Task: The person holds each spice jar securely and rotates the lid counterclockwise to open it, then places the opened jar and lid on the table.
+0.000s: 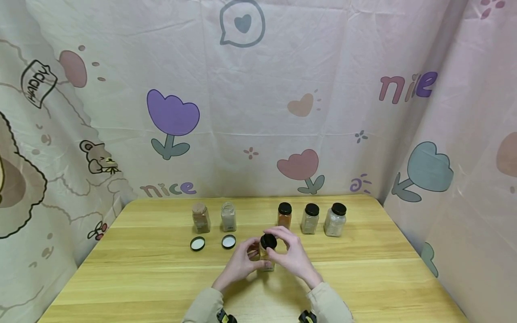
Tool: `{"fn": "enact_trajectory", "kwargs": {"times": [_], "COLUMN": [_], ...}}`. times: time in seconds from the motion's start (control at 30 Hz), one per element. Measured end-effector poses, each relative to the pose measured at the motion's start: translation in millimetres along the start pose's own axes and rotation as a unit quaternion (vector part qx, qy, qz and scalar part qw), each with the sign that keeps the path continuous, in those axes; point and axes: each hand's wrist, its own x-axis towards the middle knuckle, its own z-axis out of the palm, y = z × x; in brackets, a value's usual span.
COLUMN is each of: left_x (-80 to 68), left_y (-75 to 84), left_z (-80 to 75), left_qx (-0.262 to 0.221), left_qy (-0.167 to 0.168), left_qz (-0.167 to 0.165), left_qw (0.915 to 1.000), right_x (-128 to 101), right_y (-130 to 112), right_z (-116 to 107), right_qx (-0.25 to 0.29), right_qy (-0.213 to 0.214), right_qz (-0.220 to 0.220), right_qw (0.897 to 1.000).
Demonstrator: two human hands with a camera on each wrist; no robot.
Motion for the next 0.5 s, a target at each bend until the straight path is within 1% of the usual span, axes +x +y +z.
{"fn": "enact_trajectory", "kwargs": {"times": [0.2, 0.3, 0.4, 0.5], "left_x": [0.0, -0.3, -0.7, -0.8], "left_y": [0.0, 0.8, 1.3, 0.9], "left_z": [-0.5, -1.2, -1.8, -2.0], "left_qx": [0.007, 0.009, 0.005, 0.001], "left_qy": [0.000, 0.000, 0.000, 0.001], "left_qz": [-0.001, -0.004, -0.005, -0.006], "left_qw": [1.0000, 1.0000, 1.0000, 1.0000], "right_x": [0.0, 0.4, 1.5, 2.5], "right_y": [0.8, 2.8, 4.5, 6.2], "right_z": [-0.4, -0.6, -0.6, -1.0], "right_qx": [0.010, 0.021, 0.045, 0.070], "right_qy": [-0.001, 0.008, 0.016, 0.019], "right_qz": [-0.003, -0.021, -0.043, -0.056], "right_qw": [1.000, 1.000, 0.998, 0.996]}}
